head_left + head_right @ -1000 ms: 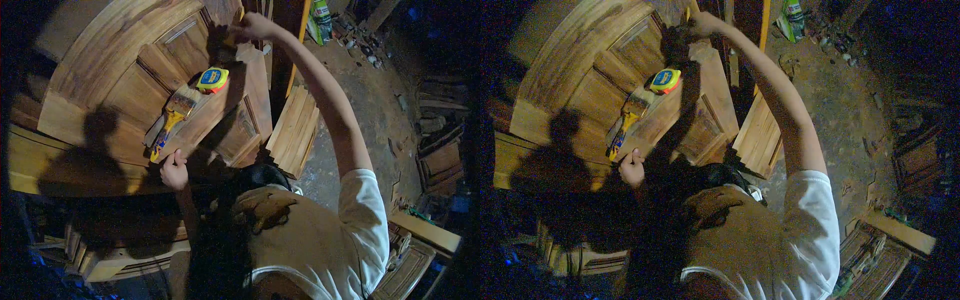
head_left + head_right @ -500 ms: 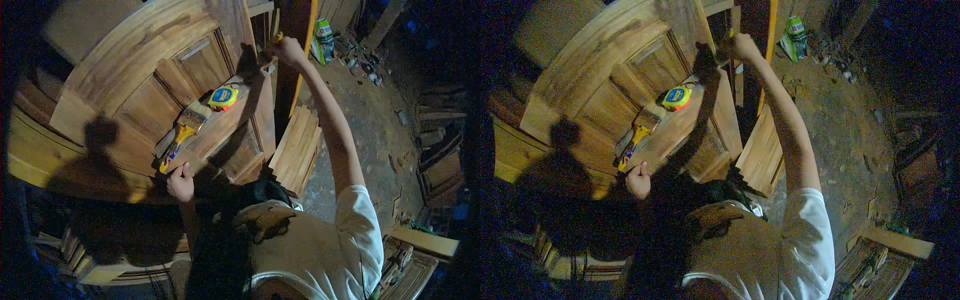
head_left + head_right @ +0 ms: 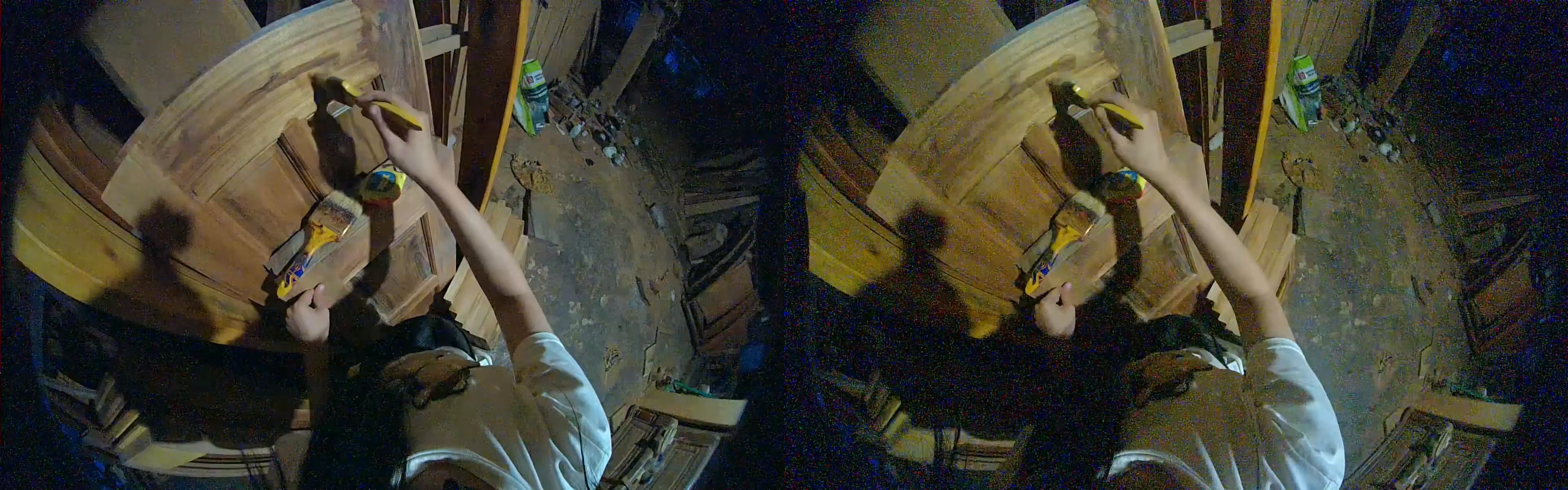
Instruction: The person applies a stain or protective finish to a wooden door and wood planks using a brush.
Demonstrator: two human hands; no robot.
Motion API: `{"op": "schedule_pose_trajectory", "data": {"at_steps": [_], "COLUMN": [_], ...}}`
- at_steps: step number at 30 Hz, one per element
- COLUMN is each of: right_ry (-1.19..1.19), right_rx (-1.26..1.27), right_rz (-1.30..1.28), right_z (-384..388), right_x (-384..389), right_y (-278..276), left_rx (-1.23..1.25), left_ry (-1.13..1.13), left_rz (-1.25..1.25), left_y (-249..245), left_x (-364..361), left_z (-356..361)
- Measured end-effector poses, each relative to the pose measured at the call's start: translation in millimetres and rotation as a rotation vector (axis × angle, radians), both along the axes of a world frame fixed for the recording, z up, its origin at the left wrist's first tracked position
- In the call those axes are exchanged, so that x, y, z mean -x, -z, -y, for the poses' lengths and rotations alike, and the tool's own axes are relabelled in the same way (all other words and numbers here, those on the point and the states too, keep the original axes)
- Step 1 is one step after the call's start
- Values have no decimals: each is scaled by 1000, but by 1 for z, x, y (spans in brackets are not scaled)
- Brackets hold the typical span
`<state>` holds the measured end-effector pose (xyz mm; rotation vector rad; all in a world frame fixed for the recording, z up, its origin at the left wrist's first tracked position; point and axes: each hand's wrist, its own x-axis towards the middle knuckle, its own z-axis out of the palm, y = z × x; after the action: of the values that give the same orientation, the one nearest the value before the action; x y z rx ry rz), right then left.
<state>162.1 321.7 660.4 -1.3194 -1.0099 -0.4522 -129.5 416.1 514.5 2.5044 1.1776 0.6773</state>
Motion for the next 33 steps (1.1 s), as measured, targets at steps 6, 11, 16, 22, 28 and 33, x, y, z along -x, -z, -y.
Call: {"op": "schedule_pose_trajectory", "data": {"at_steps": [6, 11, 16, 22, 28, 33], "right_ry": [245, -31, 182, 285, -189, 234], "right_rx": [-146, -64, -3, -124, 93, -49], "right_rz": [-183, -101, 62, -59, 60, 3], "right_z": [26, -9, 0, 19, -31, -9], "right_x": [-52, 0, -29, -38, 54, -48], "right_y": [-11, 4, -3, -41, -34, -12], "left_rx": [173, 231, 222, 296, 261, 253], "left_ry": [108, 124, 203, 157, 173, 185], "left_rz": [40, 26, 117, 144, 113, 60], "left_y": [-11, -4, 0, 2, -2, 8], "left_x": [2, 3, 5, 2, 4, 6], "left_z": [-3, -6, -12, -9, -8, -14]}}
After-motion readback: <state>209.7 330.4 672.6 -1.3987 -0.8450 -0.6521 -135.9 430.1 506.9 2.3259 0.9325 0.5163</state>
